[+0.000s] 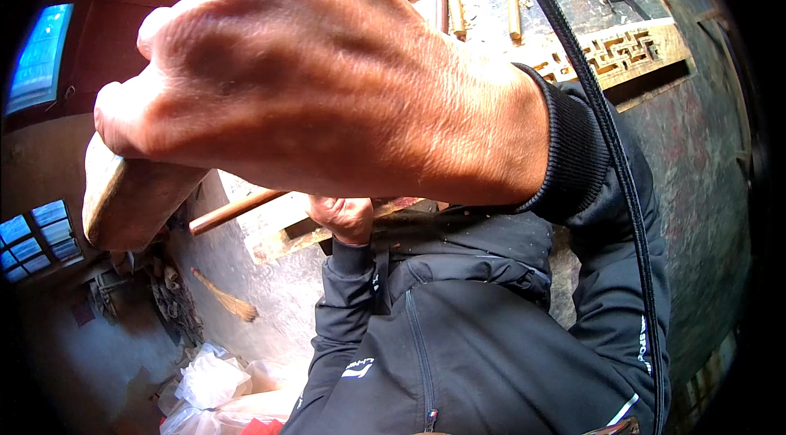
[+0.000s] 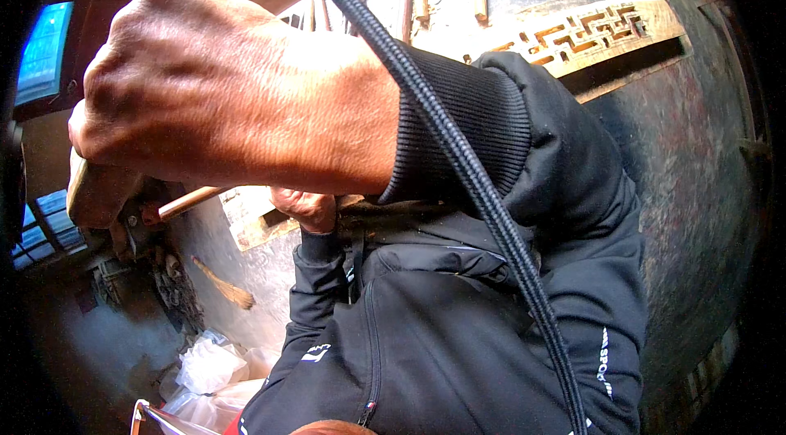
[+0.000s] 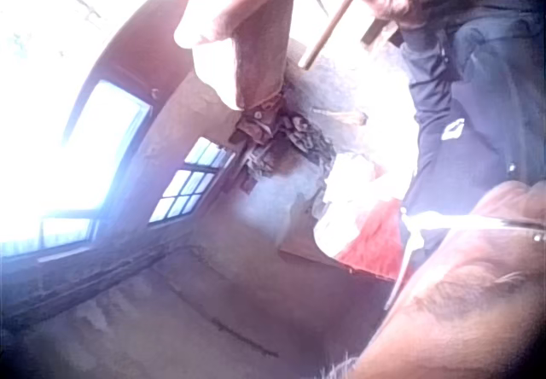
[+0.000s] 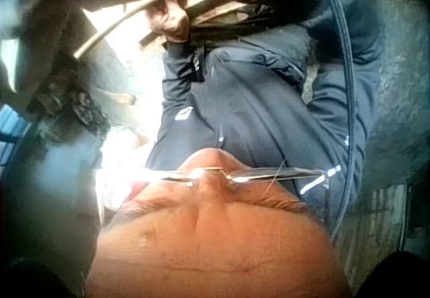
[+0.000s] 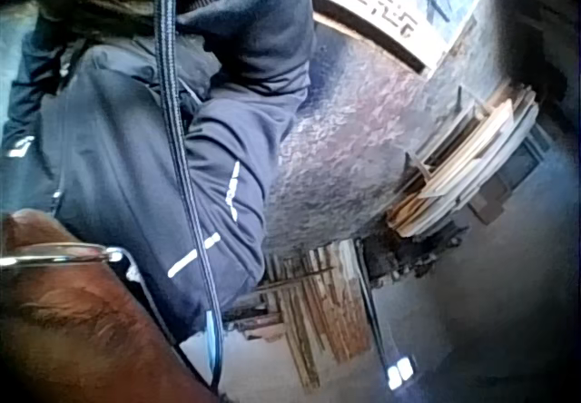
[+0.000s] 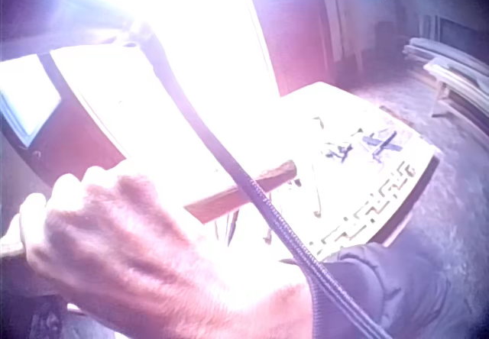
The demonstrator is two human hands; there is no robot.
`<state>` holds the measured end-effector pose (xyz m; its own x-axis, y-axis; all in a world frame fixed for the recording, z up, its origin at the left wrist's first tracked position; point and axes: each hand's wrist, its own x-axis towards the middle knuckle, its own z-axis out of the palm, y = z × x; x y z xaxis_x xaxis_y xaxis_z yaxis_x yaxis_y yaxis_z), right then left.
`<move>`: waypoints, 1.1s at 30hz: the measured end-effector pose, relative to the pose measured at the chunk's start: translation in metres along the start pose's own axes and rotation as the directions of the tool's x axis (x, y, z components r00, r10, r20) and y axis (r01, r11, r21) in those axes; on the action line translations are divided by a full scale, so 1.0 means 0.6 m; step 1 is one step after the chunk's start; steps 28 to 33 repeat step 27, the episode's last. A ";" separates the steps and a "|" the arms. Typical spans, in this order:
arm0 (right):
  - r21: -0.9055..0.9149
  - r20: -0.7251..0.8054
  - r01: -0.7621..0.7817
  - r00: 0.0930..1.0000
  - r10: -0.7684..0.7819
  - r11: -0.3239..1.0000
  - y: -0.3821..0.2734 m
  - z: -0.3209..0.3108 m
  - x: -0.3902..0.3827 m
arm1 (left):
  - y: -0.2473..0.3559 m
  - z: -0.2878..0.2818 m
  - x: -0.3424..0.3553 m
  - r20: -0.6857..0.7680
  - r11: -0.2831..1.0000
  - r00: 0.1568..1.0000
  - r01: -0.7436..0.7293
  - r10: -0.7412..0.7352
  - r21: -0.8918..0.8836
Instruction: The person carves intricate patterns into a piece of wood using a chisel and a wooden mallet on a workbench.
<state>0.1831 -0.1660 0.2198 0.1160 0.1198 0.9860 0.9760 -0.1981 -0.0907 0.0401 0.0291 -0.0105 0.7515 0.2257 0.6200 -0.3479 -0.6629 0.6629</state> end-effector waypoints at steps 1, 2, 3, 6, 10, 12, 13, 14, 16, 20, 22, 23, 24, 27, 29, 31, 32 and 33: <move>-0.005 0.004 -0.002 1.000 0.002 1.000 0.002 -0.001 -0.001 | -0.003 -0.002 -0.002 -0.002 0.999 1.000 -0.014 0.014 0.034; -0.002 0.009 0.003 1.000 -0.003 1.000 0.000 -0.002 0.000 | -0.003 -0.004 -0.005 -0.007 0.999 1.000 0.021 -0.021 0.024; -0.025 0.027 -0.004 1.000 0.005 1.000 -0.001 -0.005 0.000 | 0.007 -0.005 -0.002 -0.013 0.998 0.998 0.056 -0.055 0.014; -0.017 0.045 -0.036 0.998 0.037 0.999 -0.001 -0.013 -0.001 | 0.002 -0.006 -0.003 -0.030 0.995 0.995 0.095 -0.095 -0.001; 0.037 0.039 -0.099 0.994 0.098 0.994 -0.003 -0.036 -0.005 | 0.007 -0.005 0.004 -0.013 0.997 0.997 0.077 -0.077 -0.007; -0.074 0.069 -0.061 0.995 0.066 0.995 -0.004 -0.012 -0.005 | 0.005 -0.003 0.003 -0.013 0.996 0.996 0.087 -0.088 -0.023; -0.110 0.086 -0.047 0.995 0.057 0.993 -0.004 -0.007 -0.004 | 0.005 -0.003 0.003 -0.014 0.995 0.996 0.093 -0.093 -0.031; -0.115 0.107 -0.048 0.992 0.060 0.992 -0.005 -0.014 -0.002 | 0.006 -0.004 0.003 -0.010 0.996 0.996 0.087 -0.087 -0.023; -0.106 0.117 -0.045 0.991 0.057 0.993 -0.004 -0.016 -0.003 | 0.008 -0.005 0.003 -0.001 0.997 0.997 0.075 -0.075 -0.004; -0.081 0.099 -0.038 0.994 0.046 0.996 -0.001 -0.015 -0.005 | 0.007 -0.005 0.003 0.004 0.996 0.996 0.089 -0.089 0.001; -0.037 0.049 -0.065 0.997 0.067 0.997 -0.002 -0.014 -0.009 | 0.004 -0.006 0.002 -0.004 0.995 0.995 0.101 -0.101 -0.013; 0.004 -0.001 -0.090 0.996 0.090 0.996 -0.003 -0.012 -0.014 | 0.006 -0.005 0.002 -0.008 0.995 0.995 0.099 -0.099 -0.025; 0.004 0.003 -0.091 0.996 0.091 0.996 -0.002 -0.012 -0.014 | 0.012 -0.002 0.004 -0.013 0.995 0.995 0.099 -0.099 -0.035; -0.038 0.065 -0.067 0.995 0.070 0.997 -0.001 -0.013 -0.011 | 0.011 -0.004 0.002 0.010 0.998 0.998 0.065 -0.065 -0.001; -0.038 0.065 -0.067 0.995 0.070 0.997 -0.001 -0.013 -0.011 | 0.011 -0.004 0.002 0.010 0.998 0.998 0.065 -0.065 -0.001; -0.038 0.065 -0.067 0.995 0.070 0.997 -0.001 -0.013 -0.011 | 0.011 -0.004 0.002 0.010 0.998 0.998 0.065 -0.065 -0.001; -0.038 0.065 -0.067 0.995 0.070 0.997 -0.001 -0.013 -0.011 | 0.011 -0.004 0.002 0.010 0.998 0.998 0.065 -0.065 -0.001; -0.038 0.065 -0.067 0.995 0.070 0.997 -0.001 -0.013 -0.011 | 0.011 -0.004 0.002 0.010 0.998 0.998 0.065 -0.065 -0.001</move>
